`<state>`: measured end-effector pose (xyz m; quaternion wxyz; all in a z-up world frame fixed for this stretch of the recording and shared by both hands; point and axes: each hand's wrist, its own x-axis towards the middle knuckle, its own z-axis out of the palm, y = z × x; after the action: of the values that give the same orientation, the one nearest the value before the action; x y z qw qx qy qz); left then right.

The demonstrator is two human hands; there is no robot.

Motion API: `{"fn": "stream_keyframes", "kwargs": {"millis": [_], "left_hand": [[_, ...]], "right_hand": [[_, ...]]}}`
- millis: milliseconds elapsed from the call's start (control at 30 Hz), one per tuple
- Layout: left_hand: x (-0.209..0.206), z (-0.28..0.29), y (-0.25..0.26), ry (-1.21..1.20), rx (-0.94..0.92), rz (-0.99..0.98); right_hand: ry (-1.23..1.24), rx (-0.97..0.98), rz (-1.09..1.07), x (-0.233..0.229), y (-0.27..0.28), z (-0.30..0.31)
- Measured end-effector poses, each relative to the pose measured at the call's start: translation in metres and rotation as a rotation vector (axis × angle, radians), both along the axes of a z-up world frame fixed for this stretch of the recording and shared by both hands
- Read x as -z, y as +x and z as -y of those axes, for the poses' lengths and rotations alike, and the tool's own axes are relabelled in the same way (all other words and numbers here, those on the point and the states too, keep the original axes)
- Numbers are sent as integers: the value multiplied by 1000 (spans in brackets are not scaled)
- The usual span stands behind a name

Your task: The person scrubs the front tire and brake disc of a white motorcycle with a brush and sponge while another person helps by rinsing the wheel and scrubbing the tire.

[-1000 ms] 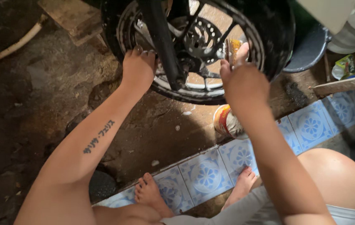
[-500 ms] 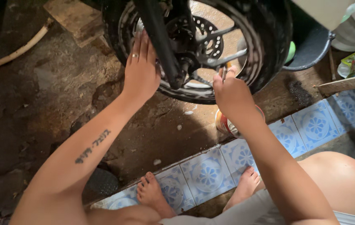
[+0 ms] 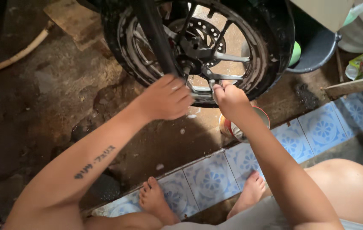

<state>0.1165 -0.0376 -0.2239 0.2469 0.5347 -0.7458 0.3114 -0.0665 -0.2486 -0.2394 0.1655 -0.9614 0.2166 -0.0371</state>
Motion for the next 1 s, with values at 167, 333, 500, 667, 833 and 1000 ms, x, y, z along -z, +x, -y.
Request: {"fn": "stream_keyframes", "kwargs": {"millis": [167, 333, 500, 667, 833, 1000], "left_hand": [[-31, 76, -11, -77, -538, 118], [-28, 90, -6, 179, -767, 305], [-22, 86, -1, 288, -681, 238], [-17, 86, -2, 241, -739, 353], [-15, 92, -4, 228, -690, 328], [-9, 88, -3, 166, -667, 367]], "right_hand": [[112, 65, 0, -28, 5, -19], [-238, -19, -283, -94, -20, -46], [-350, 280, -71, -64, 12, -51], [-256, 188, 14, -28, 15, -56], [-273, 204, -3, -31, 6, -39], [-185, 282, -143, -25, 33, -54]]}}
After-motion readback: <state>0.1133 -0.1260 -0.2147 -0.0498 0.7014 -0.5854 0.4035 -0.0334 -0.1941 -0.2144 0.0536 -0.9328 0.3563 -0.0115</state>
